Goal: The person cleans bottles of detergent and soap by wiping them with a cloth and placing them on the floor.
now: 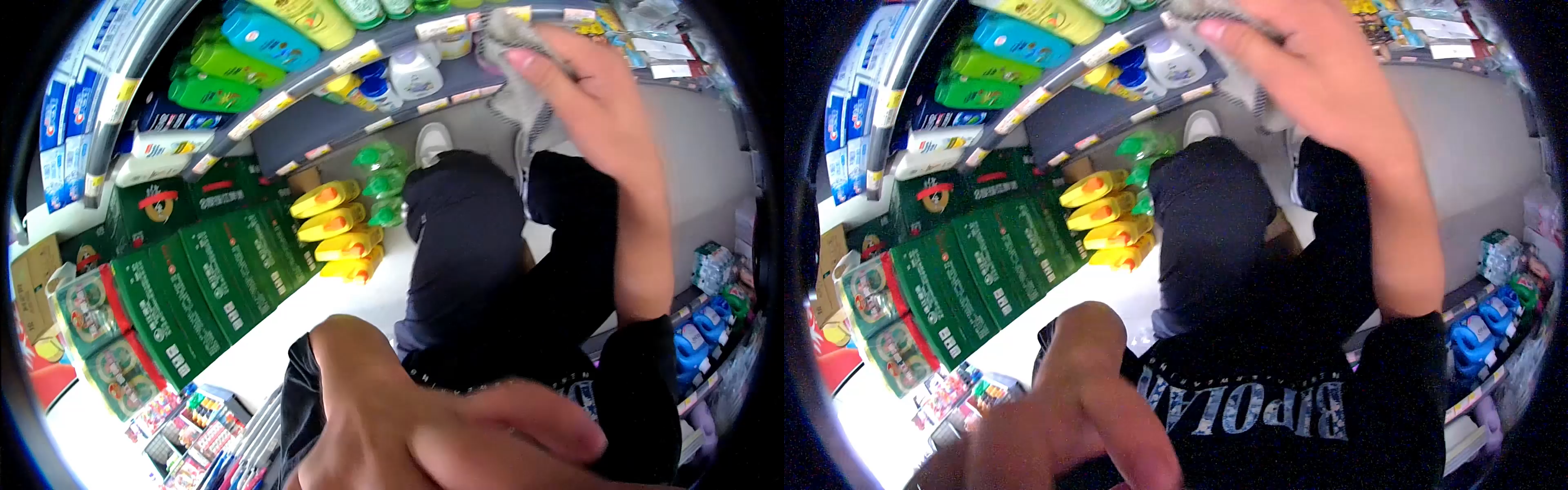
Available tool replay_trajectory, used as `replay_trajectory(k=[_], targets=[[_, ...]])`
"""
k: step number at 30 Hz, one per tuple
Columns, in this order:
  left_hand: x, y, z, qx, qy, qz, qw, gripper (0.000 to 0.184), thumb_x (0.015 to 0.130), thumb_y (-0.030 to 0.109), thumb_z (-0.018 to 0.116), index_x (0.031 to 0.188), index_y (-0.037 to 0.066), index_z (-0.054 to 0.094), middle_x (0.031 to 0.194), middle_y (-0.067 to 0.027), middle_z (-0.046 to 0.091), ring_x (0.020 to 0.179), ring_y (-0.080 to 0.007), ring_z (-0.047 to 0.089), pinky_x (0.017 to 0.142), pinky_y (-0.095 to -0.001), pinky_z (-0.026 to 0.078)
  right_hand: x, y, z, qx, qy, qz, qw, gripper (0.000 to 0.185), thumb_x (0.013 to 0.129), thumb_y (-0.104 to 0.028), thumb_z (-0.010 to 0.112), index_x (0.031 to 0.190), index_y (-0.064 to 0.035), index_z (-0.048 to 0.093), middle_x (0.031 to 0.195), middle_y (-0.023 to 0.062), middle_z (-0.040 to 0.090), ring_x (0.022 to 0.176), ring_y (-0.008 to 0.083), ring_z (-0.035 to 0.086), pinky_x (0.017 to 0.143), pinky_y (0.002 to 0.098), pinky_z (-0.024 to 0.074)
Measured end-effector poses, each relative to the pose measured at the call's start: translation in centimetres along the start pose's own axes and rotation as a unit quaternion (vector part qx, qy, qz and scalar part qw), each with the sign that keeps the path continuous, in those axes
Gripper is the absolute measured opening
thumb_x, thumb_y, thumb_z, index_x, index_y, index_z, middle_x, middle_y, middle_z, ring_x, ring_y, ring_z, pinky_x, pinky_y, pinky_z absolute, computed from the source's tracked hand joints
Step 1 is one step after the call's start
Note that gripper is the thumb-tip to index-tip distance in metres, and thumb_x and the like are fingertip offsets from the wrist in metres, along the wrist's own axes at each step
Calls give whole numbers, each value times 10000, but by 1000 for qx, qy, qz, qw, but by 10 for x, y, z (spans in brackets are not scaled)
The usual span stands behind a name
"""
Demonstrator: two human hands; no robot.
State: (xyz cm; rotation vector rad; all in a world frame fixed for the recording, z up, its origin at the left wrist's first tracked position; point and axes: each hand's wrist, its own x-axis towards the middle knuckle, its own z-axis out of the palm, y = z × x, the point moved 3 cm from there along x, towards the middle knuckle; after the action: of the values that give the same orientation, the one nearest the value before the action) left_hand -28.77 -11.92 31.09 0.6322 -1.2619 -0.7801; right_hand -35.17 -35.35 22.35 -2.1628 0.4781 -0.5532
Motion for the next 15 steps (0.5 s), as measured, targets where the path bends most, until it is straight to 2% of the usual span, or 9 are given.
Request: replay_trajectory(k=[5,6,12,15], targets=[[16,-17,26,-68,22,20,997,299,969,272,568,1082,11,659,1181,-171,633,1071,-309,588,907,-463,454,5,-9,-2,-14,-23,16,1000,252,998,-230,619,1031,14,672,663,44,543,619,96,480,581,282,412],[18,-19,28,-73,24,22,997,301,967,275,572,1089,13,654,1184,-170,630,1074,-308,585,909,-465,451,5,-10,-1,-48,9,-40,998,241,984,-222,634,1006,16,663,623,64,494,575,111,436,545,295,383],[24,-28,34,-89,47,34,994,321,952,291,597,1129,24,622,1204,-163,611,1097,-299,564,918,-472,435,7,-15,-5,-7,5,-6,1000,222,972,-205,642,1002,14,660,617,82,505,555,149,426,535,295,379],[22,-25,33,-88,58,47,993,338,945,299,610,1149,30,606,1213,-160,601,1109,-294,554,923,-476,427,7,-10,-8,-27,7,-76,997,208,969,-190,640,1007,13,659,616,90,512,543,161,431,528,302,379]])
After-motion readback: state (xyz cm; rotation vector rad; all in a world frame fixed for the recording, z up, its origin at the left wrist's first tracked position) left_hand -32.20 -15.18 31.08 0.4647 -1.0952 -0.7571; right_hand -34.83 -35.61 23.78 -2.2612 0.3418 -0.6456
